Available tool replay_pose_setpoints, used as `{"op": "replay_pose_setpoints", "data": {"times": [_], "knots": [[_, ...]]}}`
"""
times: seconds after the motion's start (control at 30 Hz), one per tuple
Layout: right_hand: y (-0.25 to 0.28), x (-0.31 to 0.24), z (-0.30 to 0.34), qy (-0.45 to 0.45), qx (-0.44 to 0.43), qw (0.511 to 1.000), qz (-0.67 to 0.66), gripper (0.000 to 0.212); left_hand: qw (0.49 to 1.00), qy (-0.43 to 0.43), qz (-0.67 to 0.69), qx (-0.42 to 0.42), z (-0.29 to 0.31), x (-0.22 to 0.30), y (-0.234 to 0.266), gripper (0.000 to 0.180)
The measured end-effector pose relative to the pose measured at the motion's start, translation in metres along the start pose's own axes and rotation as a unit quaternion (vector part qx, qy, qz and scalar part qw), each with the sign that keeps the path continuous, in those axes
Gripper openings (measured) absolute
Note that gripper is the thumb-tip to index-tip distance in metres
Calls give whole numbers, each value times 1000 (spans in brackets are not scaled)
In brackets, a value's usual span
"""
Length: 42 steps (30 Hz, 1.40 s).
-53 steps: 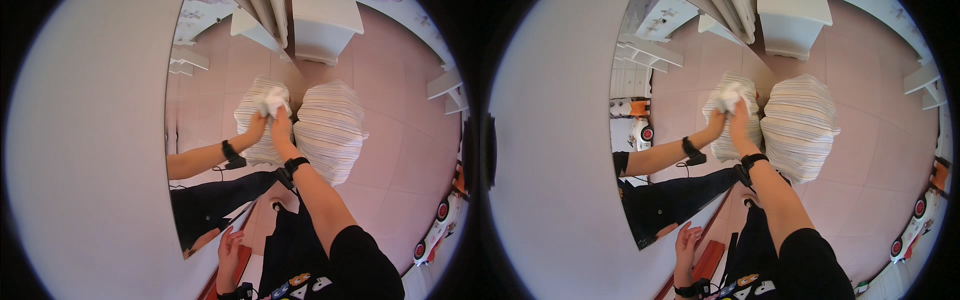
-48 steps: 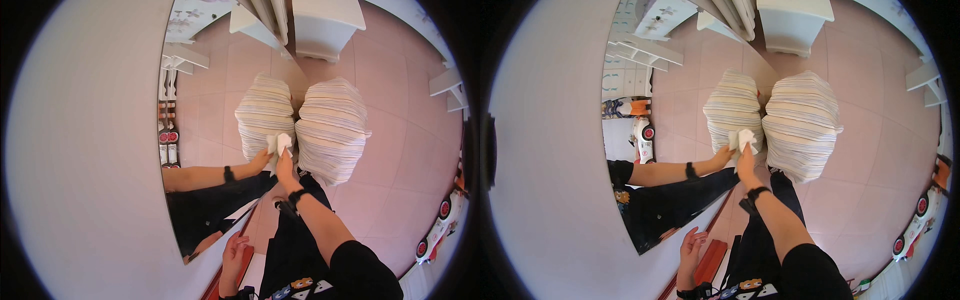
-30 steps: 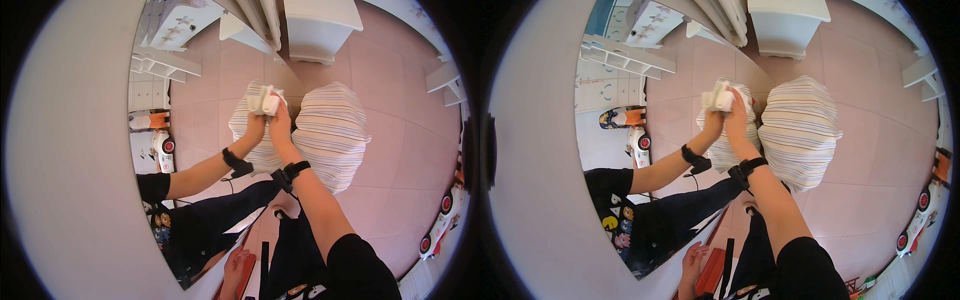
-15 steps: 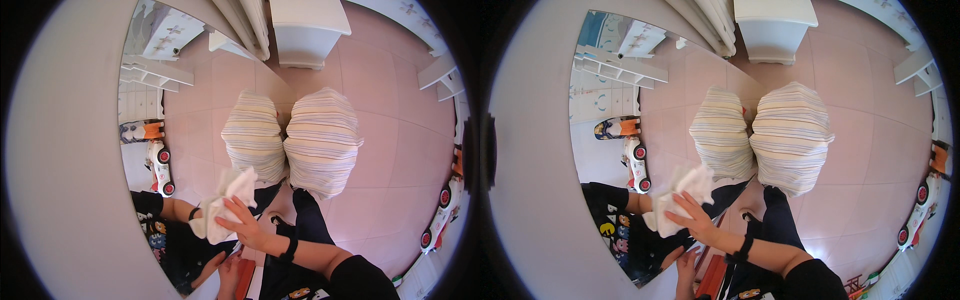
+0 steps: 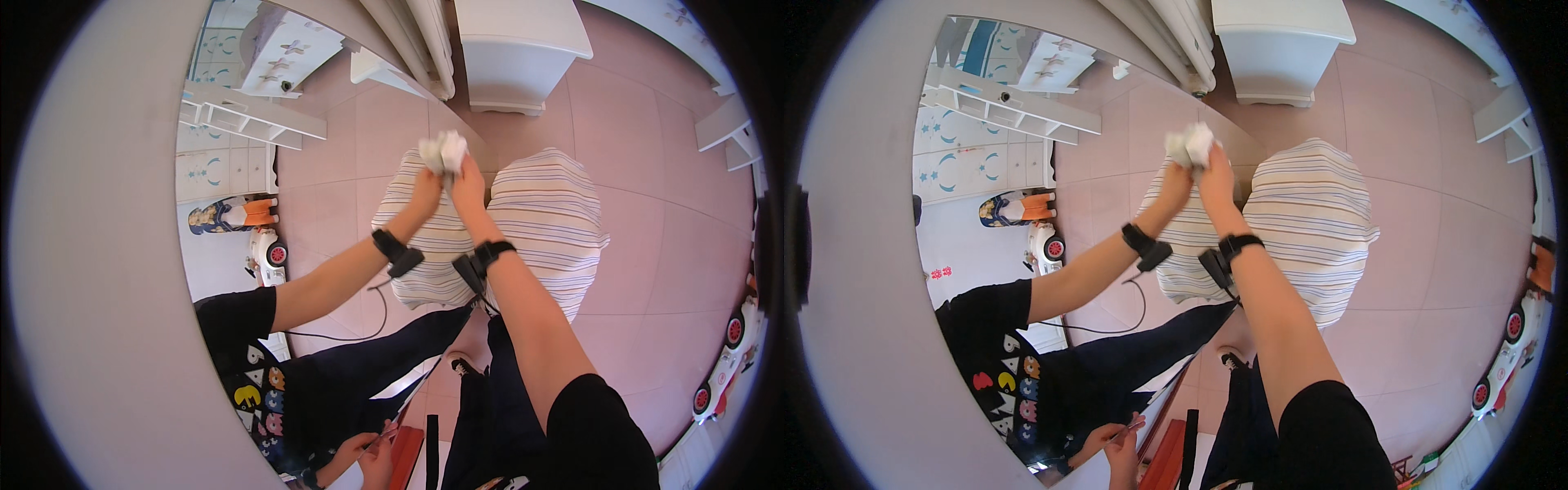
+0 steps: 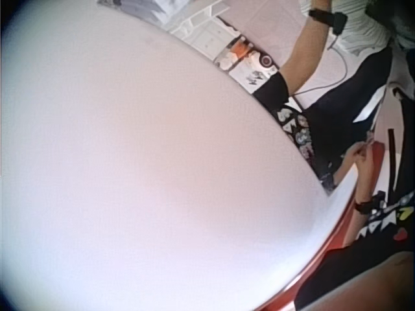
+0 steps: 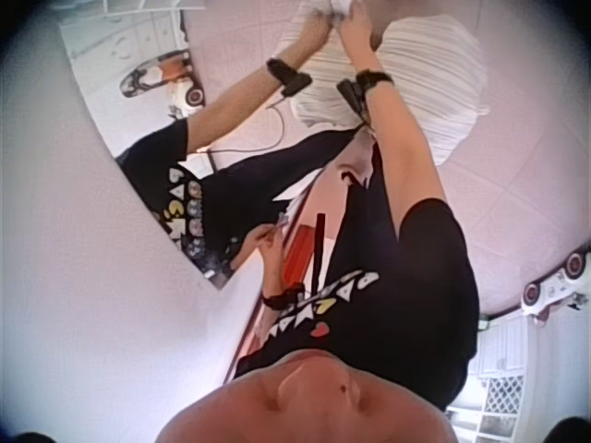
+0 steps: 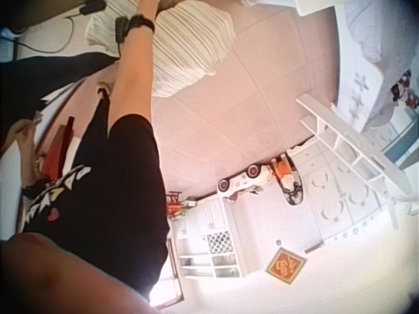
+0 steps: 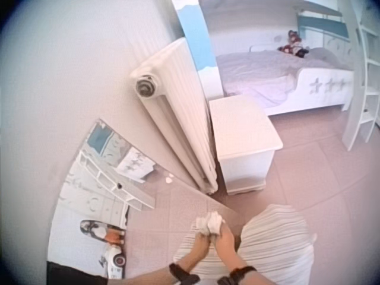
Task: The person wipes a wall-mounted mirror and a wooden door with a cloth.
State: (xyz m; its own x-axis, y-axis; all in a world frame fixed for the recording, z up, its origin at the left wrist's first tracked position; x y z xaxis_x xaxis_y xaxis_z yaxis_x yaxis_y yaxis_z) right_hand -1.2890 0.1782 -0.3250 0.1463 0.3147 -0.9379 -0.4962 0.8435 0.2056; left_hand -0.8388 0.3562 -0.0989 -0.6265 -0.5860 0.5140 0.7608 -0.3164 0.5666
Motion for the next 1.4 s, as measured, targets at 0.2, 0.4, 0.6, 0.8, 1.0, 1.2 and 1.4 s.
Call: {"op": "replay_pose_setpoints", "data": {"times": [0.2, 0.4, 0.6, 0.8, 1.0, 1.2, 1.4], "knots": [[20, 71, 183, -113, -120, 977, 133, 40, 1000, 25, 7, 0, 1, -6, 5, 23], [34, -94, 349, 124, -358, 924, -41, 52, 992, -77, -22, -100, 2, 3, 4, 25], [10, -191, 294, 337, -275, 899, -60, 41, 983, -143, 79, -87, 5, 11, -8, 23], [-12, -247, 196, 332, -150, 928, -82, 39, 984, -129, 101, -74, 6, 11, -6, 20], [-26, -246, 41, 106, -1, 969, -223, 43, 984, -137, 88, -78, 3, 5, -6, 23], [-40, -243, 29, 138, -42, 964, -225, 47, 986, -149, 45, -55, 4, -1, -7, 23], [-18, -271, 184, 232, -199, 910, -279, 43, 990, -128, 7, -56, 7, 16, -4, 16]]}}
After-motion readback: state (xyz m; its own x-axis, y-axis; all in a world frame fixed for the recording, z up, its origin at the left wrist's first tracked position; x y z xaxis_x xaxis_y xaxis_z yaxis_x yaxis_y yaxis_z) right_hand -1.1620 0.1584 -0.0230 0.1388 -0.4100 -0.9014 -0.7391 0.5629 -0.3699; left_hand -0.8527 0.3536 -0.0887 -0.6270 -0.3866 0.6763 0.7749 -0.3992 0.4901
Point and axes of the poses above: each hand's wrist, its own z-axis away from the middle knuckle, its own y-axis out of the back of the hand, x = y × z, the point moved 7 cm from there along -z, towards the middle knuckle, and after that the axes turned 12 degrees about -y, right-handed, at the moved point
